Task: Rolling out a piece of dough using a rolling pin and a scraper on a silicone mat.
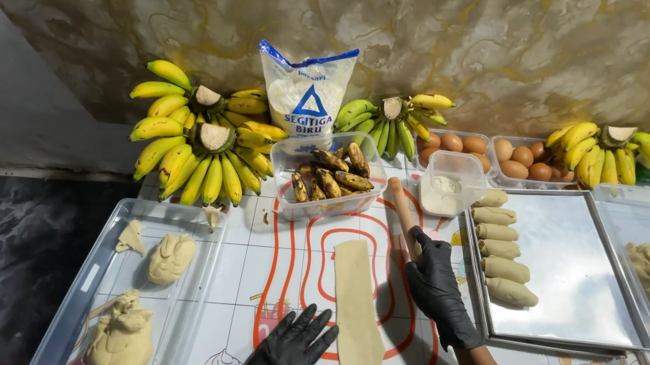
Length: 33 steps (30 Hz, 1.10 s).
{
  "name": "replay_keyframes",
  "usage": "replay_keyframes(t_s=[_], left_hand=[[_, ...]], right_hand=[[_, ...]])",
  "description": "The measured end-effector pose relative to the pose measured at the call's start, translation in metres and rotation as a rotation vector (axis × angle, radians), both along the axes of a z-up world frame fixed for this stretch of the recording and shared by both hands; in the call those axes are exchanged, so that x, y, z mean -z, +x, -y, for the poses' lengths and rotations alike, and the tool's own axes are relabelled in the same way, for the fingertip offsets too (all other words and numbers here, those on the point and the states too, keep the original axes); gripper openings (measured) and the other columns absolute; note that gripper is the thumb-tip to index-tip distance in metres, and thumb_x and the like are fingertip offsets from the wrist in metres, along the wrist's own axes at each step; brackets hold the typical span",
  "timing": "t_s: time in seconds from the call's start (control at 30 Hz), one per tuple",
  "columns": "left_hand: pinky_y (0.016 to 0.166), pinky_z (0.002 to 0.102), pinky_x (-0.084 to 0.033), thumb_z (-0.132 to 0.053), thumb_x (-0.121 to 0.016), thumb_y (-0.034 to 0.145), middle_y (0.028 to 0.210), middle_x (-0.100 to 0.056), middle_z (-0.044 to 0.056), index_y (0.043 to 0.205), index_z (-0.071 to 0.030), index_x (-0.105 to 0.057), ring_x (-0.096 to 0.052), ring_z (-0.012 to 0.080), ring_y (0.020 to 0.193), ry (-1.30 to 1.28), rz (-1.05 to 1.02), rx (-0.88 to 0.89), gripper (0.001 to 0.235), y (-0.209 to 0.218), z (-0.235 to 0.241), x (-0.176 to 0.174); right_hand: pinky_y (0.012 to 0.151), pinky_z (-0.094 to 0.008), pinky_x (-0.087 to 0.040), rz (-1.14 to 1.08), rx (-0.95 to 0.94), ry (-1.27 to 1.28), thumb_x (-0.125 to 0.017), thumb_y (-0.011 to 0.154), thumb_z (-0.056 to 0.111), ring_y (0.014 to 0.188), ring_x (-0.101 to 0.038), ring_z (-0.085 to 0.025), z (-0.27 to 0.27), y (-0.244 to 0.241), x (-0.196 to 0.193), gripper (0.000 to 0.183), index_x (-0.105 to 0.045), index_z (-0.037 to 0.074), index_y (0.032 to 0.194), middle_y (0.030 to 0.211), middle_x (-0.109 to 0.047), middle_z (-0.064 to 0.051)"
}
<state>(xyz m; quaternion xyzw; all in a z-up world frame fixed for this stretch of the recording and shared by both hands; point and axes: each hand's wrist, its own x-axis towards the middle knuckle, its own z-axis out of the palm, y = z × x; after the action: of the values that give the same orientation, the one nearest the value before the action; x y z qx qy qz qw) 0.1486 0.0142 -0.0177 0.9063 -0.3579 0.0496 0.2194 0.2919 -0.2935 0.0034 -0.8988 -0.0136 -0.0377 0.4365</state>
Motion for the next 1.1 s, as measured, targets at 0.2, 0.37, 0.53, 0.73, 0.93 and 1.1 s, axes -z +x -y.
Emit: replay_keyframes(t_s=[0.2,0.37,0.53,0.73,0.93,1.1], left_hand=[[0.122,0.052,-0.015,-0.057,-0.045,0.106,0.168,-0.029,0.015,0.163,-0.014,-0.034,-0.018,0.0371,0.155,0.030,0.023,-0.054,0.073,0.002,-0.007,0.006],[0.120,0.054,-0.021,-0.054,-0.052,0.104,0.164,-0.038,0.015,0.159,-0.013,-0.043,-0.026,0.0377,0.153,-0.050,0.064,-0.078,0.069,0.001,-0.004,0.002],[0.120,0.052,-0.020,-0.057,-0.048,0.104,0.165,-0.037,0.014,0.158,-0.011,-0.042,-0.025,0.0364,0.153,-0.043,0.013,-0.085,0.071,0.001,-0.006,0.010],[0.122,0.051,-0.015,-0.059,-0.045,0.104,0.165,-0.036,0.014,0.158,-0.009,-0.042,-0.023,0.0378,0.153,0.010,0.025,-0.067,0.073,0.007,-0.004,0.025],[0.122,0.052,-0.016,-0.058,-0.047,0.104,0.166,-0.035,0.013,0.159,-0.011,-0.040,-0.023,0.0369,0.153,-0.001,-0.007,-0.072,0.072,0.007,-0.005,0.021],[0.121,0.054,-0.019,-0.056,-0.048,0.104,0.164,-0.037,0.015,0.158,-0.011,-0.043,-0.025,0.0391,0.152,-0.032,-0.015,-0.073,0.070,0.006,-0.005,0.019]], right_hand=[[0.110,-0.043,-0.043,0.190,-0.061,-0.009,-0.050,0.091,0.013,0.121,-0.052,-0.035,-0.009,0.031,0.016,0.060,-0.047,0.010,0.151,0.127,-0.043,-0.018],[0.108,-0.045,-0.046,0.307,-0.067,-0.042,-0.049,0.095,0.011,0.121,-0.054,-0.038,-0.019,0.010,0.009,0.052,-0.050,0.008,0.147,0.132,-0.042,-0.021],[0.081,-0.048,-0.056,0.354,-0.076,-0.271,-0.055,0.086,-0.003,0.113,-0.059,-0.045,0.001,-0.072,-0.015,0.063,-0.048,0.013,0.147,0.146,-0.040,-0.031],[0.091,-0.052,-0.058,0.345,0.038,-0.620,-0.062,0.071,-0.003,0.128,-0.055,-0.046,0.069,-0.139,0.049,0.086,-0.047,0.024,0.151,0.153,-0.042,-0.023],[0.095,-0.053,-0.059,0.039,0.263,-0.866,-0.063,0.090,0.032,0.117,-0.060,-0.043,0.088,-0.138,0.079,0.070,-0.039,0.037,0.156,0.150,-0.048,-0.017],[0.102,-0.058,-0.052,-0.296,0.510,-0.396,-0.055,0.092,0.047,0.124,-0.058,-0.044,0.019,-0.123,-0.027,0.069,-0.041,0.029,0.157,0.145,-0.050,-0.021]])
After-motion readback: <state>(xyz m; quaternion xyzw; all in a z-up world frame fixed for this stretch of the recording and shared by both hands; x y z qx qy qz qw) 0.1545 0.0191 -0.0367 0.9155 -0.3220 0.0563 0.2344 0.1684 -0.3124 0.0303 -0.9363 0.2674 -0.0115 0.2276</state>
